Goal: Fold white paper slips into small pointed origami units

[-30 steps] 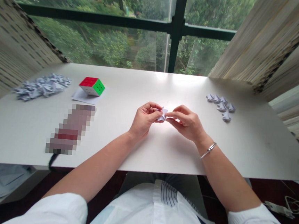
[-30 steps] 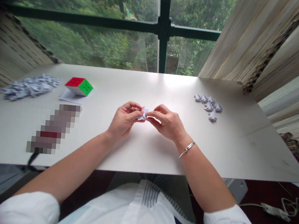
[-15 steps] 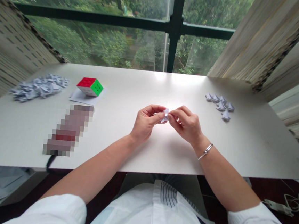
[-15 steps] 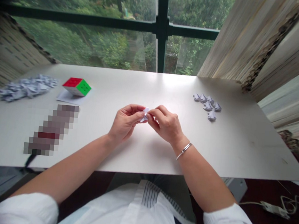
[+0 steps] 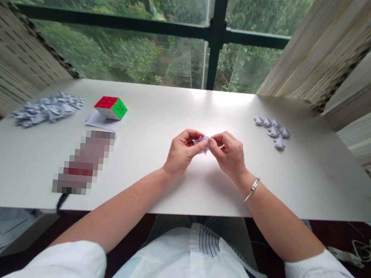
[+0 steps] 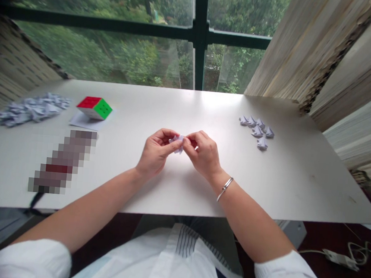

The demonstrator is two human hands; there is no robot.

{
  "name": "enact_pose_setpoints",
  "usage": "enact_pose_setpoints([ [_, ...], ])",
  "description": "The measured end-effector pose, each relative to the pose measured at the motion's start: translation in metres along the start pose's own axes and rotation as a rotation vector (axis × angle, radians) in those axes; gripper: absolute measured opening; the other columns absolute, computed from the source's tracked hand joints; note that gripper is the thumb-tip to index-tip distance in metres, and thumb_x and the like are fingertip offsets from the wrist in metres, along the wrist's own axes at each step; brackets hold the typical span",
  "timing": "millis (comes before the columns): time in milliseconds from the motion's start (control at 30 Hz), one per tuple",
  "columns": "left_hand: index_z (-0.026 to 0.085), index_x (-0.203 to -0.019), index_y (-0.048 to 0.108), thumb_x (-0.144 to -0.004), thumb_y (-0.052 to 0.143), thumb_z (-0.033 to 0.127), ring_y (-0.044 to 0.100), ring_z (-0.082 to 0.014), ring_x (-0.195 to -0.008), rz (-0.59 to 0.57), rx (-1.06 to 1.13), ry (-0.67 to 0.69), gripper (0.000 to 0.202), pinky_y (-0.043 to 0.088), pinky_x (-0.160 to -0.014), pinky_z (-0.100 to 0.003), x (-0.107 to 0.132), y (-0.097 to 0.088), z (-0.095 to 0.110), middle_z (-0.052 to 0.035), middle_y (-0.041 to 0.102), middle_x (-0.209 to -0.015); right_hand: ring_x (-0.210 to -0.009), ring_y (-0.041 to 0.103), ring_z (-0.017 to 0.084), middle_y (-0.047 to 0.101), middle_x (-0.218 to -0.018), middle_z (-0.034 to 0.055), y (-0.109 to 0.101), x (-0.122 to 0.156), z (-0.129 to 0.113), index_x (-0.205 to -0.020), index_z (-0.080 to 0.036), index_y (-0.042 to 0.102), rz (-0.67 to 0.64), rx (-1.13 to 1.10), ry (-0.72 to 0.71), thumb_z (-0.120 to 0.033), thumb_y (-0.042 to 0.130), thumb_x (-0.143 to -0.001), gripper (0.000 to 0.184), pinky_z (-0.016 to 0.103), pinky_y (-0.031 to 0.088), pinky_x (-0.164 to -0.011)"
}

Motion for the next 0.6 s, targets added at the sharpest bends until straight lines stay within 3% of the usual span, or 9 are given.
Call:
enact_pose_setpoints([
  [167,0.018,-0.081,0.063,-0.064,0.085,0.027,0.060,-0.0094,-0.066,0.055,-0.003,0.004,0.029,0.050,-0.065,-0.025,0.0002,0.0001,0.0004,0.0013,0.066,-0.077,-0.065,0.058,0.013,0.062,-0.075,0.0012,0.0031,0.0027,-0.0002,-0.076,-0.021,0.062,0.041,-0.046,0.066,-0.028,0.060,-0.088,0.015,0.026,0.048,-0.062],
  [600,0.018,-0.078,0.062,-0.064,0.083,0.023,0.059,-0.0096,-0.066,0.087,-0.017,0.062,0.025,0.049,-0.063,-0.023,0.0030,0.0016,0.0047,0.0020,0.063,-0.074,-0.063,0.057,0.013,0.063,-0.074,0.0016,0.0039,0.0049,-0.0033,-0.074,-0.020,0.063,0.076,-0.039,0.069,-0.027,0.061,-0.087,0.014,0.028,0.048,-0.062],
])
Point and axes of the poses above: each hand's wrist, its own x-axis away from the middle knuckle, its own y-axis out of the palm, z = x × y, the point moved 6 cm from there along -x, towards the middle knuckle
